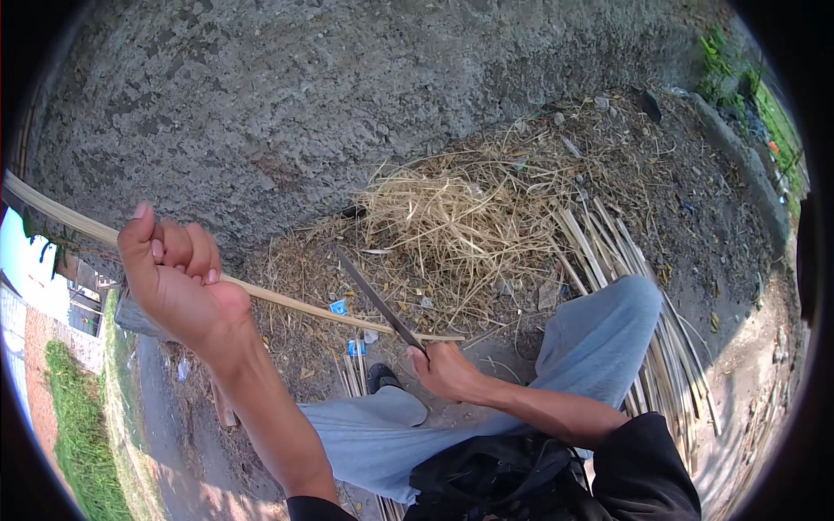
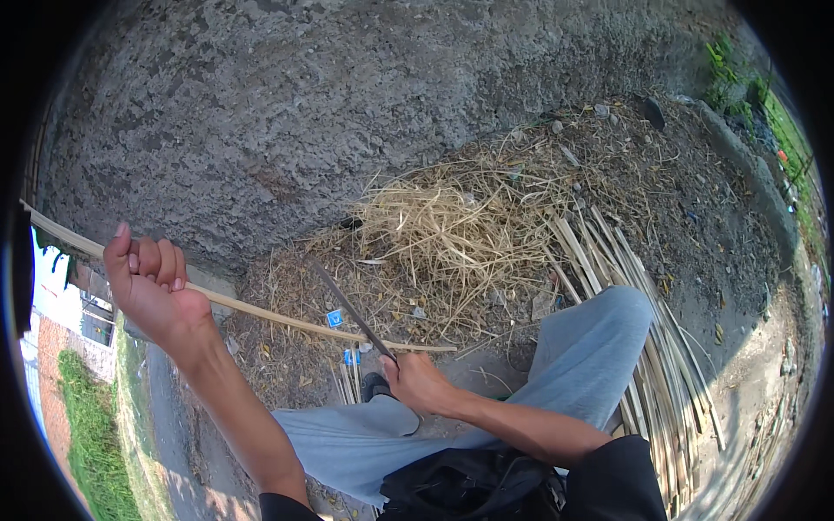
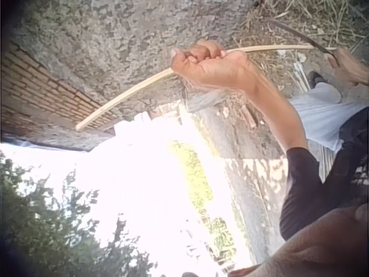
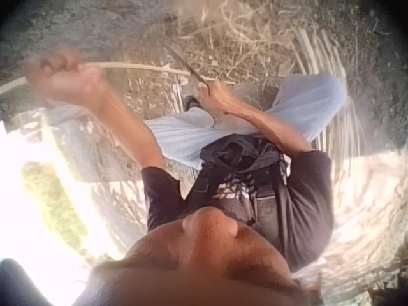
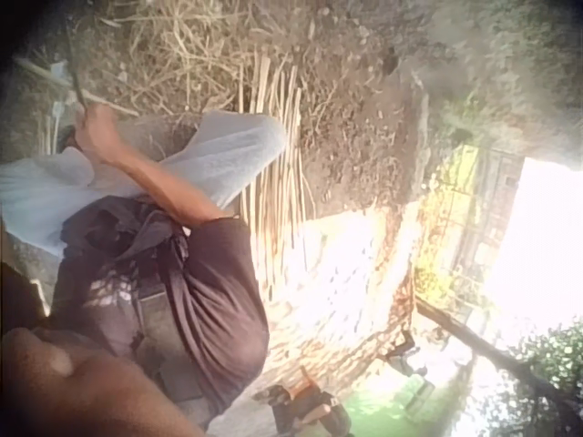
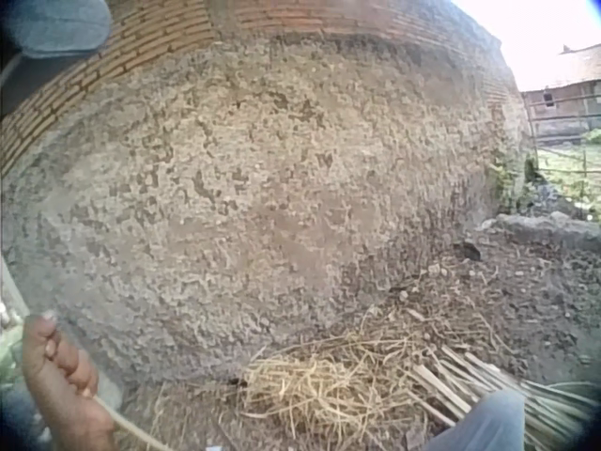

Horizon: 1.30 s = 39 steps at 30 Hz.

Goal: The person trims a wooden stick using a utility knife, shapes it with a machete, bends and turns the stick by hand, and carves it further with the utility knife.

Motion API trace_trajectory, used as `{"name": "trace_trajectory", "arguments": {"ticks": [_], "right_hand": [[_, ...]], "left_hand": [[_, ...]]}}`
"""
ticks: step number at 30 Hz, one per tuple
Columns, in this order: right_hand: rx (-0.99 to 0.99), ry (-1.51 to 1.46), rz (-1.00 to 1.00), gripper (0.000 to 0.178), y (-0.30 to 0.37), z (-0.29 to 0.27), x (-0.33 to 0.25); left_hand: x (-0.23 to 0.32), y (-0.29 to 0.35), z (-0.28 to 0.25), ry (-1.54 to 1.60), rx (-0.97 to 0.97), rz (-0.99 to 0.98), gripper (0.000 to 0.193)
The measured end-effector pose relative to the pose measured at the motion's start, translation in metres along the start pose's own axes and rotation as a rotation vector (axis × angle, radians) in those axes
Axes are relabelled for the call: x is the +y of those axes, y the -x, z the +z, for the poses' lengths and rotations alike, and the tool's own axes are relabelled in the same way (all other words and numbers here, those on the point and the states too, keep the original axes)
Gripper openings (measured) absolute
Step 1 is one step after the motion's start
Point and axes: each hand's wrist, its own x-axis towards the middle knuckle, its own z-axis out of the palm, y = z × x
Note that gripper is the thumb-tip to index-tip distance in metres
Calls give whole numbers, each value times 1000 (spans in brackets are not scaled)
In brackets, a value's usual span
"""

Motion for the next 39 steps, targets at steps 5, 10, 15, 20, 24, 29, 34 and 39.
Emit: {"name": "trace_trajectory", "arguments": {"ticks": [5,10,15,20,24,29,34,39], "right_hand": [[-1,-57,-167,35,-1,-5,-17],[26,-33,0,40,6,4,10],[-170,-69,255,42,9,-27,-26],[107,-276,47,37,8,-60,-54],[254,-328,-159,31,11,-78,-73],[135,-151,-113,36,14,-21,-15],[-145,42,139,47,6,-6,10],[-103,-66,122,38,2,-4,14]], "left_hand": [[2,0,-5,-7,9,13,37],[2,8,9,-81,75,-31,35],[8,5,1,-72,44,-28,34],[0,-10,-8,-110,69,-15,34],[-3,-10,-6,-112,66,-21,33],[-2,0,5,-79,33,4,33],[6,4,-2,-72,92,20,40],[3,9,1,-68,34,16,35]]}}
